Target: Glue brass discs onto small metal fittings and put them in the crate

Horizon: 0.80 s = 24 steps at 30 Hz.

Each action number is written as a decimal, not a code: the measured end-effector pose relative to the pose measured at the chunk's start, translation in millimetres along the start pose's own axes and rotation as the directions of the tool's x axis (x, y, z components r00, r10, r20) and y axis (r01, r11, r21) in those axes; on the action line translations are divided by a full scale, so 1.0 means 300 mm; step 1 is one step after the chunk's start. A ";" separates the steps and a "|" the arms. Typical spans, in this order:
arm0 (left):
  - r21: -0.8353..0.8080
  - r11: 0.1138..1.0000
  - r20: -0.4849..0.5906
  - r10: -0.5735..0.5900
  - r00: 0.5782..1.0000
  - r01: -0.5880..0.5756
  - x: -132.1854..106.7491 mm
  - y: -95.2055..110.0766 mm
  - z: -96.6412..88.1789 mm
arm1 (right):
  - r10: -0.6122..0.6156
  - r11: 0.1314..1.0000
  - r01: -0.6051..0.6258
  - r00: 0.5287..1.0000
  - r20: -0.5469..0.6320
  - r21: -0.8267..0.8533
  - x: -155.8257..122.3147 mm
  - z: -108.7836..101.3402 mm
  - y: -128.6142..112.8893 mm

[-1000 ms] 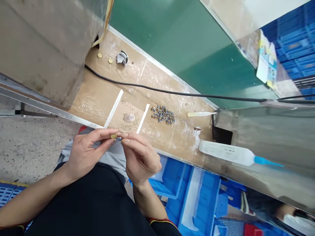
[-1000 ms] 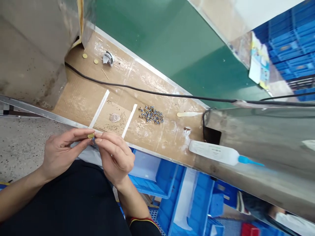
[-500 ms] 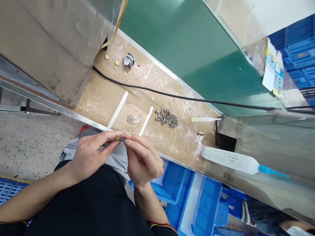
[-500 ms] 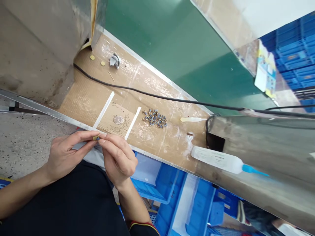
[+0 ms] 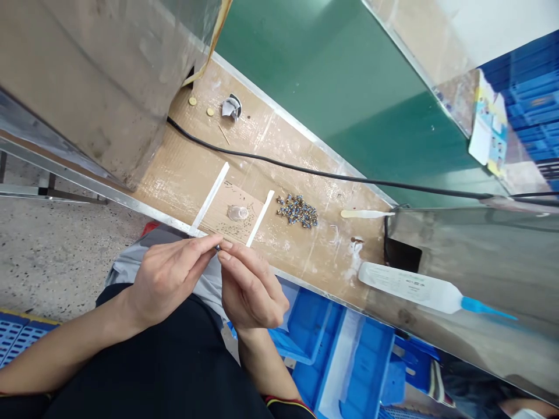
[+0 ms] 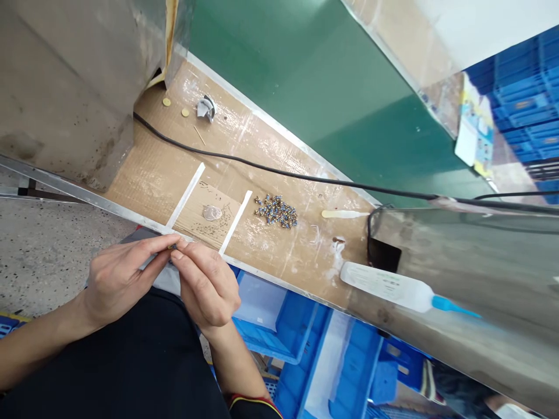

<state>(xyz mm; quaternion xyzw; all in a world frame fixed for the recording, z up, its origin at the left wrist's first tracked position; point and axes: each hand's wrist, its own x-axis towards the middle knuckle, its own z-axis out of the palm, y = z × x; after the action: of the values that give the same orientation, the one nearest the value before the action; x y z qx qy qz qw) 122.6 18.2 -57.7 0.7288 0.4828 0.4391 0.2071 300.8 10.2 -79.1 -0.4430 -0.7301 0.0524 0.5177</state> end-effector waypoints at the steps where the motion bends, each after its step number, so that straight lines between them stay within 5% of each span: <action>1: 0.005 1.000 -0.001 0.000 1.000 0.000 -0.001 0.000 0.002 | -0.007 1.000 0.007 1.000 0.005 0.001 -0.003 0.000 0.003; 7: 0.024 1.000 -0.027 -0.008 1.000 0.009 -0.006 0.002 0.011 | -0.043 0.999 0.043 0.999 0.009 0.024 -0.007 0.002 0.012; 14: -0.183 0.963 0.043 -0.194 0.980 0.199 -0.005 0.005 0.007 | -0.086 0.996 0.085 0.995 0.041 0.014 0.005 -0.017 0.010; 18: -0.228 0.942 0.049 -0.243 0.969 0.247 0.001 0.012 0.011 | 0.151 0.977 -0.159 0.986 0.067 0.142 0.020 -0.041 0.005; 21: -0.243 0.945 0.052 -0.214 0.976 0.220 0.004 0.020 0.018 | 0.372 0.893 -0.386 0.922 0.107 0.232 0.027 -0.044 0.002; 24: -0.224 0.955 0.063 -0.187 0.980 0.196 0.004 0.026 0.024 | 0.447 0.831 -0.465 0.885 0.132 0.304 0.025 -0.038 0.003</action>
<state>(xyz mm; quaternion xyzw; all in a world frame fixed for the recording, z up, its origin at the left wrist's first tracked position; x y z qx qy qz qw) 132.9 16.6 -55.4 0.6588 0.4927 0.4547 0.3413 309.8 11.7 -69.0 -0.5104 -0.5983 0.3071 0.5360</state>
